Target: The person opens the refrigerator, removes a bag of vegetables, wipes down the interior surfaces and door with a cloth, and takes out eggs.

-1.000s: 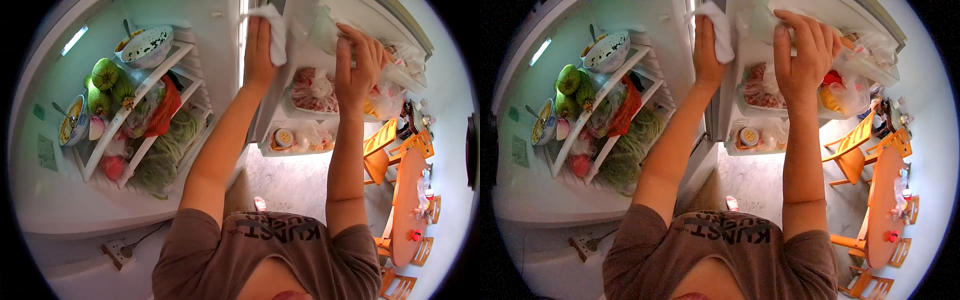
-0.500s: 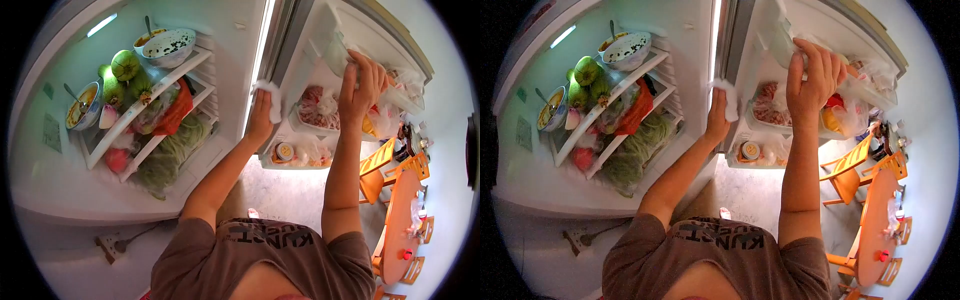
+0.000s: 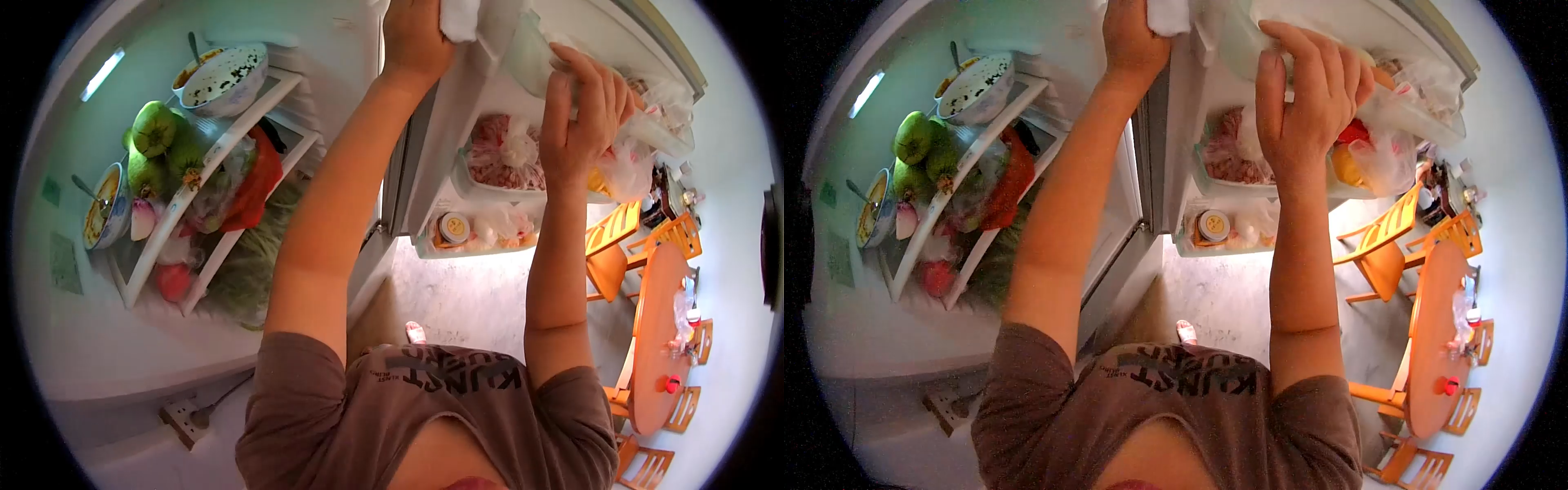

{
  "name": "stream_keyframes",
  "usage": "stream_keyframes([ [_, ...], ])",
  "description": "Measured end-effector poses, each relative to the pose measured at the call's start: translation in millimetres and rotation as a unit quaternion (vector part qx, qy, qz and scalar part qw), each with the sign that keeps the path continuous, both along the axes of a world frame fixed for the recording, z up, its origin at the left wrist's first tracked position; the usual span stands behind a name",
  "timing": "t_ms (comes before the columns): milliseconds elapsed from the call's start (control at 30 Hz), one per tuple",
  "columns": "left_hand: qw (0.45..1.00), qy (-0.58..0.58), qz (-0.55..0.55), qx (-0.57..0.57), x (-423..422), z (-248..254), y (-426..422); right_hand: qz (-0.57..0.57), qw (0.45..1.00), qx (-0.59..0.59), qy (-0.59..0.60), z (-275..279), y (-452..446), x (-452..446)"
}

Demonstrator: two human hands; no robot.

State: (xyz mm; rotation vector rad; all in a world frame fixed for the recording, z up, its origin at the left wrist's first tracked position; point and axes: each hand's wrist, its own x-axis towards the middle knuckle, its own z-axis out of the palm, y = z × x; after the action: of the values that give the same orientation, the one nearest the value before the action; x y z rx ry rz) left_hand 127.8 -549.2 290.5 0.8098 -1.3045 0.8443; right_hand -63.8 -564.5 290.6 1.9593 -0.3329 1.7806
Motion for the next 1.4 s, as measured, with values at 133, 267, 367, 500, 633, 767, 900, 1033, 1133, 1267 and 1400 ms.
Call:
stream_keyframes([
  [133,0.994,0.058,0.039,0.085,-3,-87,-2,-0.007,1.000,0.011,0.022,1,5,0],
  [267,0.980,0.067,0.012,0.185,0,-182,-2,-0.022,1.000,0.010,0.010,-3,3,4],
  [367,0.954,0.085,0.047,0.284,-9,-262,11,0.000,1.000,-0.006,0.015,-3,-8,1],
  [500,0.915,0.238,-0.027,0.325,-29,-345,22,0.014,1.000,-0.007,0.002,-4,-10,3],
  [633,0.876,0.308,-0.010,0.371,-43,-378,37,0.019,1.000,0.003,-0.001,-7,-10,3],
  [767,0.880,0.304,0.018,0.365,-43,-354,43,0.015,1.000,-0.003,-0.005,-7,-10,1],
  [900,0.914,0.297,-0.032,0.274,-39,-279,35,0.012,1.000,-0.015,-0.009,-6,-13,3],
  [1033,0.974,0.160,-0.042,0.155,-21,-144,28,0.013,1.000,-0.010,-0.011,-8,-14,1],
  [1133,0.982,0.161,-0.016,0.101,-19,-144,13,0.005,1.000,-0.011,0.010,-10,-13,-1],
  [1267,0.968,0.188,-0.014,0.168,-23,-216,15,0.042,0.999,-0.012,-0.003,-7,-7,4],
  [1400,0.927,0.247,-0.015,0.282,-39,-287,38,0.205,0.974,0.010,-0.093,-23,23,15],
])
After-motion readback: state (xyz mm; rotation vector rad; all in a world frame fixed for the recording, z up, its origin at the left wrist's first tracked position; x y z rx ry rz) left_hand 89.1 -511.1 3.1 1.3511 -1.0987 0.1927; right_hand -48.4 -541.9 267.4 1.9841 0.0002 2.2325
